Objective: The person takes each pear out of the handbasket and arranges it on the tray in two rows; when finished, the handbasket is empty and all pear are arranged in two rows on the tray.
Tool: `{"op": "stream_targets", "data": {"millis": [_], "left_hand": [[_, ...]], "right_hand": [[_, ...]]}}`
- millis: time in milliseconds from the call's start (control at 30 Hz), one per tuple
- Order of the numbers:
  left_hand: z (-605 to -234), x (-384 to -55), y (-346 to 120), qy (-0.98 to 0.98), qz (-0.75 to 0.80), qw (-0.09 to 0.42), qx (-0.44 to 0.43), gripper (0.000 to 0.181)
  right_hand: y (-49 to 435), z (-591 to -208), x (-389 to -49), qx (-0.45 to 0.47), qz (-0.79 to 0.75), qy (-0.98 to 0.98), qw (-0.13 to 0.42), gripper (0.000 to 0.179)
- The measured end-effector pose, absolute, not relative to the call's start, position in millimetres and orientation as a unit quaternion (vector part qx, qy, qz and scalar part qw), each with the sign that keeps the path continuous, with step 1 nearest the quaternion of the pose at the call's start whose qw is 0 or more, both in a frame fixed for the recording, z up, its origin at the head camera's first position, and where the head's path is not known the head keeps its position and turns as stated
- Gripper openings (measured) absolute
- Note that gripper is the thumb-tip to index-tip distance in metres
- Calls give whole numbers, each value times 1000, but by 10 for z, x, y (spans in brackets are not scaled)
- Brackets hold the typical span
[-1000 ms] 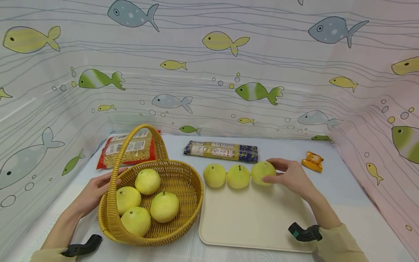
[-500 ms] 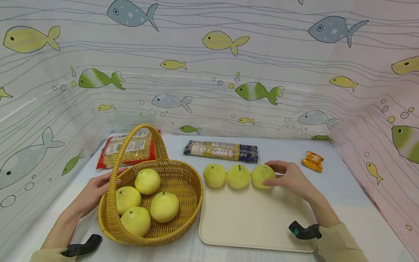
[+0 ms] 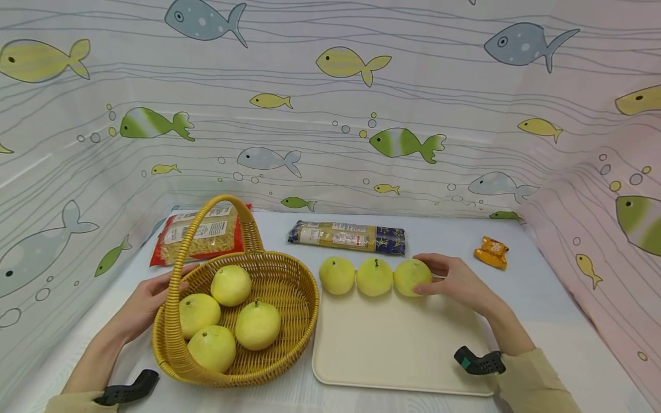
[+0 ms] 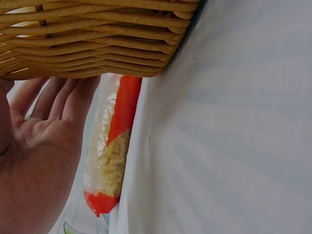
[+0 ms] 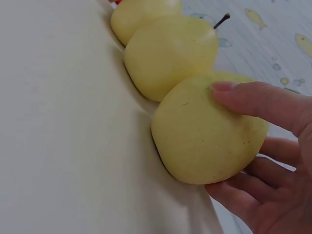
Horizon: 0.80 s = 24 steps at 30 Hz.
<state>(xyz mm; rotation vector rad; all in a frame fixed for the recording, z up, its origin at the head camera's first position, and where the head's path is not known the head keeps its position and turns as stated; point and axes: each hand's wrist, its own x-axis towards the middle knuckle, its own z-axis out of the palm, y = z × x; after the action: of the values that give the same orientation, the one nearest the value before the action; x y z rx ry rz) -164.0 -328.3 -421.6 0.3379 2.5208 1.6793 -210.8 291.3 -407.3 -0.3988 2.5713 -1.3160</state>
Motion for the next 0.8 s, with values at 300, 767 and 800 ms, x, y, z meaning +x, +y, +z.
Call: {"op": "stream_targets", "data": {"millis": [300,767,800], "left_hand": [[-4205,-1637,-3278,830,545,44,112,46],[-4204,-1633,-3270,835,539,45,104,48],[-4206,-1633,-3271,834,539,45,105,48]], "right_hand": [[2901,-4096,-2117,-133,-443,880,110,72],[2889,-4120,-2139,-133,-435,884,109,74],[2889,-4122,-2140,-133,-436,883,110,74]]}}
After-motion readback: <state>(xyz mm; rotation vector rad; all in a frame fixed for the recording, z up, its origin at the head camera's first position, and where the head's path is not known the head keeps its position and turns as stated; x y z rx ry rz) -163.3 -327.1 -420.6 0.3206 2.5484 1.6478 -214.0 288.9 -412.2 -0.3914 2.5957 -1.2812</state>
